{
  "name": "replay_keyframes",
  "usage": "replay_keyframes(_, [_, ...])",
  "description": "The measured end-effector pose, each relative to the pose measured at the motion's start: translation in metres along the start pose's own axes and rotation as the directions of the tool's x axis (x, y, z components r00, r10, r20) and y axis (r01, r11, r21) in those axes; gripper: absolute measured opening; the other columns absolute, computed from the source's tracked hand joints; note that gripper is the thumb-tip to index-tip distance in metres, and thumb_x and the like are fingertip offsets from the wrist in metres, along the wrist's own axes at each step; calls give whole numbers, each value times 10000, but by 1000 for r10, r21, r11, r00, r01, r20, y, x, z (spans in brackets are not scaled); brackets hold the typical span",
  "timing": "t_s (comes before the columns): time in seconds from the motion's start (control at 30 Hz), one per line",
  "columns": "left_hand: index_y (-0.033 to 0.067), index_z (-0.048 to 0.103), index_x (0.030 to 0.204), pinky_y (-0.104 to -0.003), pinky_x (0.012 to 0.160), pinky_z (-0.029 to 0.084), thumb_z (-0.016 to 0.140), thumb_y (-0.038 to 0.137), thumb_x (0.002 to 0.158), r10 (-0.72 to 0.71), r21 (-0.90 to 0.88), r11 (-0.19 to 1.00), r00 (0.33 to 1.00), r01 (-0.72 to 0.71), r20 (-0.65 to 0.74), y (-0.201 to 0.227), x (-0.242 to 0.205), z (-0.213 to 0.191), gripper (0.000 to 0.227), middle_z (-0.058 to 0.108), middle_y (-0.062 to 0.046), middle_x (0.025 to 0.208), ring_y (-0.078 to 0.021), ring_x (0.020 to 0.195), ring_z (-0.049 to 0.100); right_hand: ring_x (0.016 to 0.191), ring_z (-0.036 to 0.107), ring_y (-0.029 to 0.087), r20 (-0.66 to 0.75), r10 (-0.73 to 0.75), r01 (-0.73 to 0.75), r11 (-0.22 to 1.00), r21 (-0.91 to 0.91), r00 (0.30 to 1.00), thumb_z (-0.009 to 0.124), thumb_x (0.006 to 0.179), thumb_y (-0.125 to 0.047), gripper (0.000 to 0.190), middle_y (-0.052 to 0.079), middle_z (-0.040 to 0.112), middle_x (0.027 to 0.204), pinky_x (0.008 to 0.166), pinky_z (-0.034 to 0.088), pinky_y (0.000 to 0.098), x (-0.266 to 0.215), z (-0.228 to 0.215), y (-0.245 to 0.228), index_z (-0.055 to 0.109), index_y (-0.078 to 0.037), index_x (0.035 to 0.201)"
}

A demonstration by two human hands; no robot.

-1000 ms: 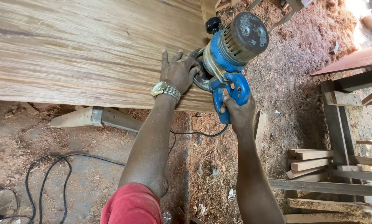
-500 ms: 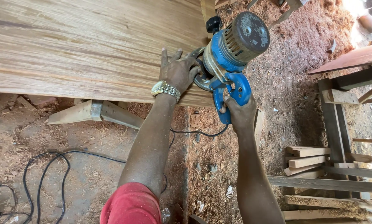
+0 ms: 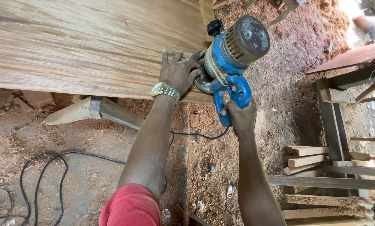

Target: Using a router and chisel to shape and detail the edges of a wooden panel.

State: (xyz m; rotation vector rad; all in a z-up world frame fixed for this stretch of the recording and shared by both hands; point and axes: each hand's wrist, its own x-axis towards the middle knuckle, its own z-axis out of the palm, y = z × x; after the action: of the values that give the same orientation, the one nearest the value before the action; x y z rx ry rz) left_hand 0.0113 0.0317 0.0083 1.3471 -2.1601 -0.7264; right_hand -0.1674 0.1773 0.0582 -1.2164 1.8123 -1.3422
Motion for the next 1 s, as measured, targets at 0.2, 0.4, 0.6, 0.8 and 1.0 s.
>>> replay_keyframes(0.2, [334,747,1121,-636,1212,-6,575,536,943,13,7,1000,1000,-13,26,-1,1,3,320,678,27,1317,-268,1455,386,532,657,140,-3,-3,2,1000,-16,1000,673,898,-9,202,105,673,709,479,574,279,-6,-5,3,572,38,1067])
replay_keyframes(0.4, [362,728,1145,-640,1196,-54,565,576,922,24,30,999,997,-27,77,0,1,2,350,724,43,1212,-250,1467,351,542,660,141,6,-38,38,998,42,999,656,893,20,212,107,670,719,480,582,282,-13,-6,5,566,48,1083])
replay_keyframes(0.6, [358,722,1163,-636,1223,-75,552,575,951,9,41,999,990,-15,144,6,-4,-6,348,778,28,1082,-227,1505,332,542,666,143,-25,-18,17,1000,-10,1000,666,896,14,206,109,677,727,486,588,277,-20,-6,7,579,57,1077])
replay_keyframes(0.8, [326,750,1100,-666,1181,-59,582,541,912,97,-6,995,992,-96,76,-7,2,11,331,676,61,1280,-264,1436,367,535,660,131,-40,5,-3,999,34,999,661,881,11,260,91,665,733,484,587,266,-26,-4,0,564,14,1123])
replay_keyframes(1.0, [303,728,1149,-639,1224,-63,601,515,934,28,-22,999,992,-26,119,0,0,3,328,769,11,1096,-248,1487,350,543,667,144,-34,14,-15,999,-31,999,681,892,16,217,103,685,757,480,582,275,-20,-8,11,568,44,1076])
